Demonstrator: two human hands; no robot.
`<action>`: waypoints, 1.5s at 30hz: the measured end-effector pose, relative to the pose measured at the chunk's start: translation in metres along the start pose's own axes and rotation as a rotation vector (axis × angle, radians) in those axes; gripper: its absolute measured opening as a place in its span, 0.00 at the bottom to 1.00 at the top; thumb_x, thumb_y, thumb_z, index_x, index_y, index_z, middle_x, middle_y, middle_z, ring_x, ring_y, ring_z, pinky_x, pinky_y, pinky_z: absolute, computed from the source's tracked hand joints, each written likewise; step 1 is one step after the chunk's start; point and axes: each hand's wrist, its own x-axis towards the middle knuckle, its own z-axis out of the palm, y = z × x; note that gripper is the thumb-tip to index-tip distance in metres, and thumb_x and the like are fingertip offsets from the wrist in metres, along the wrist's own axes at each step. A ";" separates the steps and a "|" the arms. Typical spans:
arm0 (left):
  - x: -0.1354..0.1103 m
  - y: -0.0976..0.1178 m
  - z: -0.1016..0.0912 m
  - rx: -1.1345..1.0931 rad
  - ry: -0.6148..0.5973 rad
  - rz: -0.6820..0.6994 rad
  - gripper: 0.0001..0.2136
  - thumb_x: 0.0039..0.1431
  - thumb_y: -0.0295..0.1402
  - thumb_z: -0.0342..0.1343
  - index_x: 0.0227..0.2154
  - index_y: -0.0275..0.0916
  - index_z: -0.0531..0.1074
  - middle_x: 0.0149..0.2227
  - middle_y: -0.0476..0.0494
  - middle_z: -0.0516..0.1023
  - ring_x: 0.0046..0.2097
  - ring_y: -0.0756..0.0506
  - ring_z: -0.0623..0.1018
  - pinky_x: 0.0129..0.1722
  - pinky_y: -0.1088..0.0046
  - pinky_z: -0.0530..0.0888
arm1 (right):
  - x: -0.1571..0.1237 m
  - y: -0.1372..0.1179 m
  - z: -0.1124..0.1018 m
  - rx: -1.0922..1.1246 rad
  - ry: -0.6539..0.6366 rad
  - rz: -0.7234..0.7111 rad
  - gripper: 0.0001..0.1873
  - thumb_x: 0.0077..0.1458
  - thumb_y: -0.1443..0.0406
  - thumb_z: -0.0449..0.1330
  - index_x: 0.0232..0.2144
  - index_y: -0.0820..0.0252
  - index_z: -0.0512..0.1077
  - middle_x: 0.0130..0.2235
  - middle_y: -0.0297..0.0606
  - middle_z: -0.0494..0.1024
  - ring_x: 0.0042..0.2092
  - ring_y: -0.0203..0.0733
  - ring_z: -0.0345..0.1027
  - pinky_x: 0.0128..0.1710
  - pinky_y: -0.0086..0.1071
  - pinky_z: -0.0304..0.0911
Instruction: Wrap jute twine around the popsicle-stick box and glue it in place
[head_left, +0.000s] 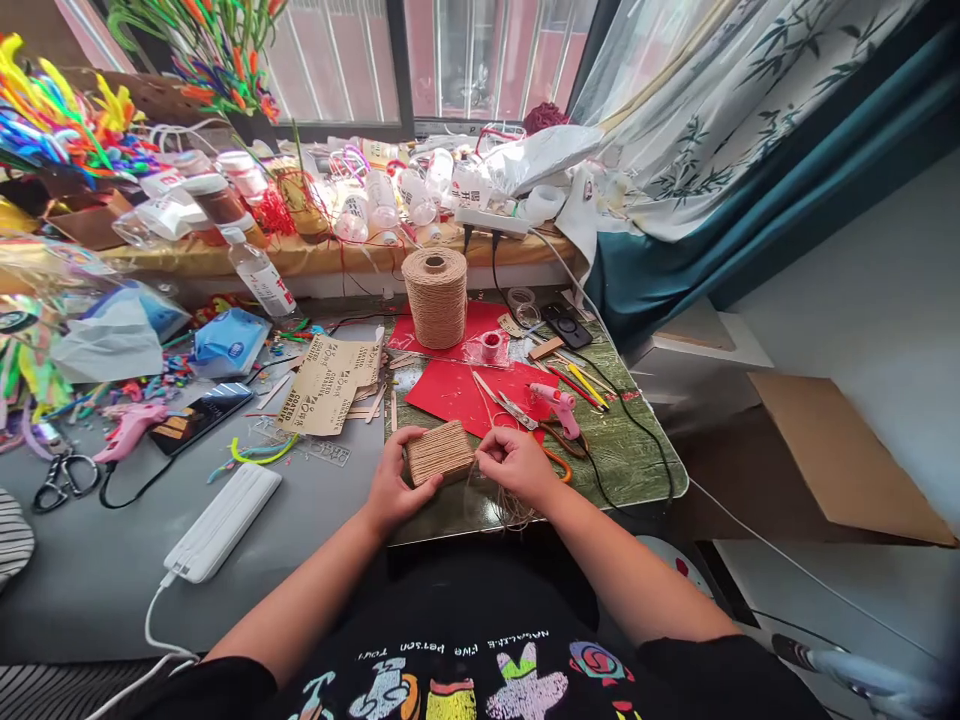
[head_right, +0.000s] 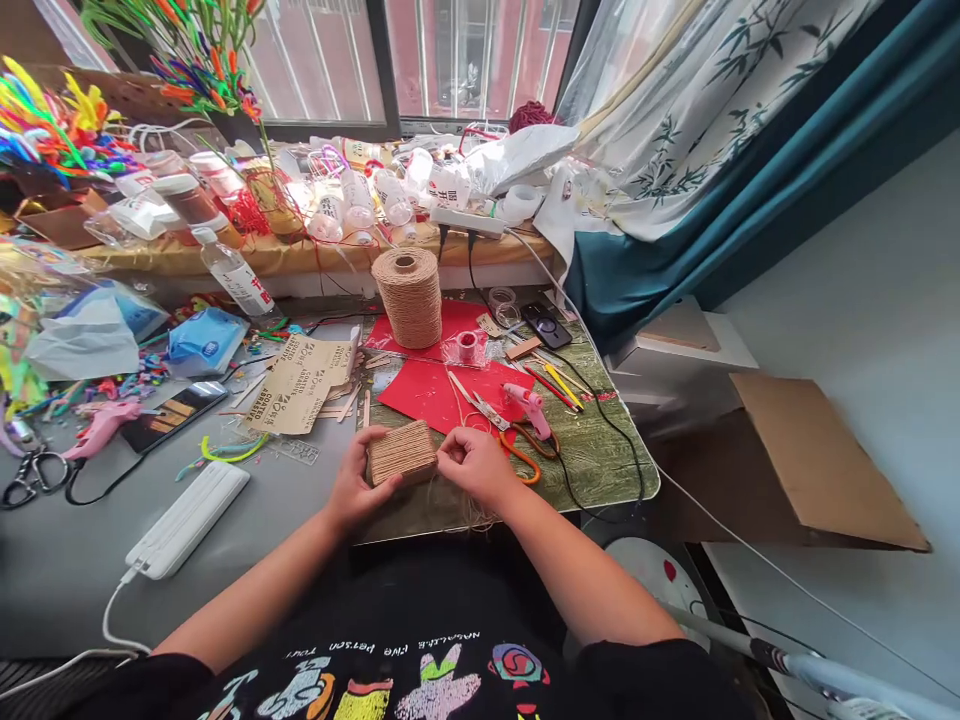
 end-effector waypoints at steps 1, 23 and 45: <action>-0.002 -0.001 -0.003 0.027 -0.003 -0.004 0.30 0.59 0.44 0.64 0.60 0.42 0.61 0.59 0.33 0.68 0.61 0.35 0.72 0.64 0.49 0.68 | 0.001 0.002 0.000 -0.007 -0.011 0.009 0.06 0.54 0.63 0.65 0.27 0.57 0.75 0.22 0.29 0.65 0.26 0.35 0.55 0.26 0.30 0.52; 0.051 0.045 0.008 0.621 -0.318 0.200 0.33 0.58 0.43 0.65 0.64 0.43 0.64 0.57 0.32 0.76 0.57 0.29 0.76 0.57 0.47 0.70 | -0.003 0.024 0.014 0.380 -0.172 0.079 0.21 0.58 0.47 0.66 0.32 0.59 0.74 0.30 0.34 0.75 0.32 0.38 0.66 0.35 0.33 0.62; -0.014 -0.003 0.006 0.033 0.056 0.019 0.28 0.64 0.47 0.60 0.59 0.44 0.55 0.61 0.32 0.62 0.66 0.35 0.67 0.66 0.48 0.66 | -0.002 -0.006 -0.011 -0.159 -0.060 -0.213 0.09 0.63 0.61 0.62 0.32 0.55 0.79 0.29 0.38 0.76 0.31 0.42 0.65 0.34 0.36 0.61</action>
